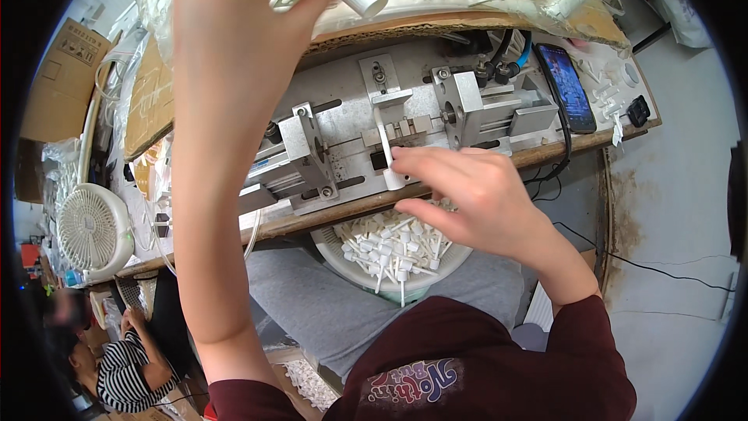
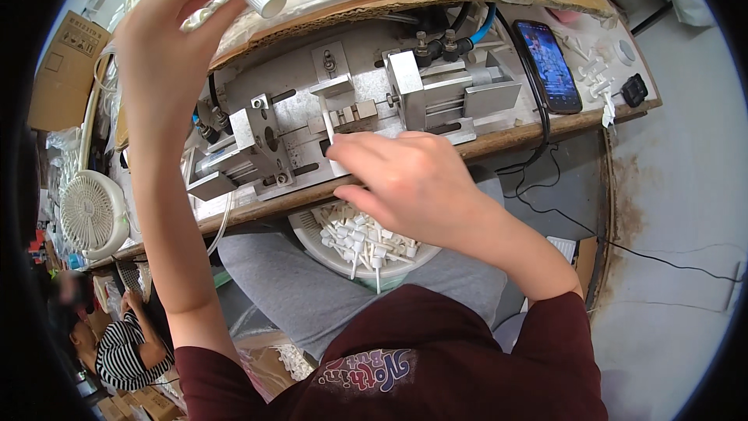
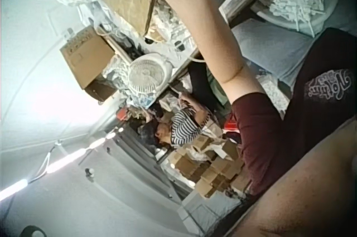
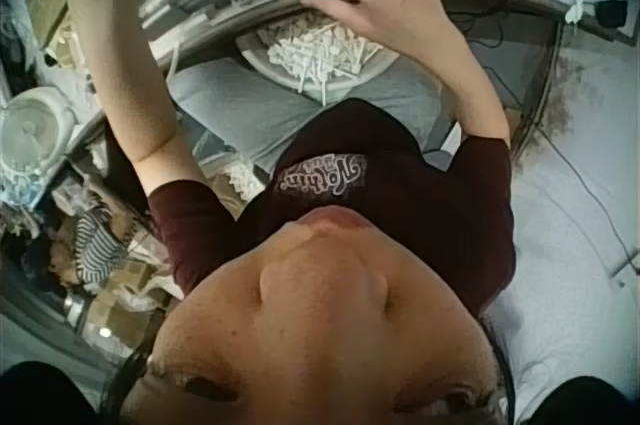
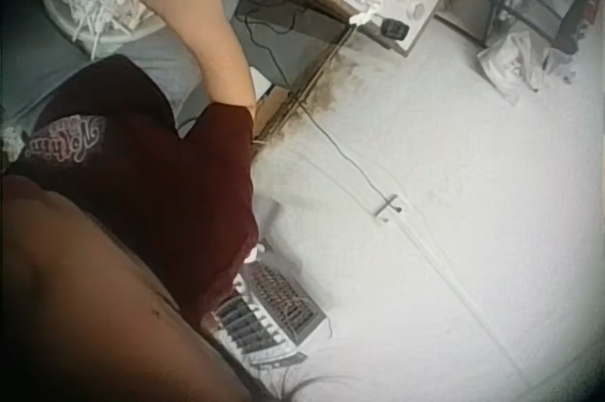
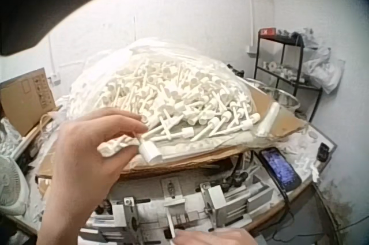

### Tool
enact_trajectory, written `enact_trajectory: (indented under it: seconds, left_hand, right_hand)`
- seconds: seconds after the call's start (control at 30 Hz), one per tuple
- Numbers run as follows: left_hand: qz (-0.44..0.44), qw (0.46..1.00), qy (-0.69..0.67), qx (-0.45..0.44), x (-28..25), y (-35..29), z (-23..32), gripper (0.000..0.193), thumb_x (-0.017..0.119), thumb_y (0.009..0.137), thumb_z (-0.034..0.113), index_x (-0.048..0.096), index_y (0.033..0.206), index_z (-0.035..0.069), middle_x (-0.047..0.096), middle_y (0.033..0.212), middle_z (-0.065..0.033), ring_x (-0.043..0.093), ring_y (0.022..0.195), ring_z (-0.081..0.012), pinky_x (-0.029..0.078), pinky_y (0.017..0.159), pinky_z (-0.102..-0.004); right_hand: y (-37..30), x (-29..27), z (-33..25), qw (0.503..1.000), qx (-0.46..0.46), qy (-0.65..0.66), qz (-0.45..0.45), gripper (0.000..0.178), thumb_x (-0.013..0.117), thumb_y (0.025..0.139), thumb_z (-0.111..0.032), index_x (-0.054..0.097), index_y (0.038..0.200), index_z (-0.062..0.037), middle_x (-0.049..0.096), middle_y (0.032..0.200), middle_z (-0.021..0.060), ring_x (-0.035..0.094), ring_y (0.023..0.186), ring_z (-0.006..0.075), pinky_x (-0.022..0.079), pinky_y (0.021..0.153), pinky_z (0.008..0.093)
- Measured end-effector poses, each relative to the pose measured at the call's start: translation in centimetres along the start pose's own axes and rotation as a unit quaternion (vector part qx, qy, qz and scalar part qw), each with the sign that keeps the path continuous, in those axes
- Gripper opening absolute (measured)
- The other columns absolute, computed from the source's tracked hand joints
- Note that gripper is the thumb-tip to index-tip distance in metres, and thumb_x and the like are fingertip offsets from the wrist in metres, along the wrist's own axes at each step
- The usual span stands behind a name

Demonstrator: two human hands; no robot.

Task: Assembling small white plastic components using a pneumatic press machine.

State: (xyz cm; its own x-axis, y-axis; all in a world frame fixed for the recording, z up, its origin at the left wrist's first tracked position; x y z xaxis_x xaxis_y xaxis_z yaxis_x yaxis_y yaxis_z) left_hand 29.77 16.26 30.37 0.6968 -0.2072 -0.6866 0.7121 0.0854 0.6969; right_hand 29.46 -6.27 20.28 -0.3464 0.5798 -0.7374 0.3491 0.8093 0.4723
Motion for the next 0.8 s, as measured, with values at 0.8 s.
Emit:
enact_trajectory:
  seconds: [0.8]
  left_hand:
    - [-0.082, 0.985, -0.142, -0.057, 0.5, -16.2, 9.1, 0.029, 0.08, 0.075, 0.0, 0.074, 0.104, -0.003, 0.069, 0.125, -0.0172, 0.071, 0.088, -0.0249, 0.057, 0.074, -0.0331]
  right_hand:
    - [-8.5, 2.7, 0.7, 0.979, 0.114, 0.097, 0.138, 0.008, 0.079, 0.079, -0.006, 0.073, 0.085, -0.0065, 0.072, 0.078, 0.0052, 0.067, 0.063, 0.017, 0.045, 0.059, 0.0302]
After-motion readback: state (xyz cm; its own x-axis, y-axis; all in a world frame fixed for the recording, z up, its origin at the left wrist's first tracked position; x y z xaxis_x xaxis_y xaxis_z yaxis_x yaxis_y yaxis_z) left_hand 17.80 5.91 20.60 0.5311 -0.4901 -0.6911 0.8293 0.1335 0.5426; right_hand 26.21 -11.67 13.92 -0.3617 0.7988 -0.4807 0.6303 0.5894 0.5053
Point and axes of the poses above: each hand's wrist, its own y-axis towards the middle knuckle, its own x-axis out of the palm, z = x × y, the point moved 4 cm from there along y, towards the middle knuckle
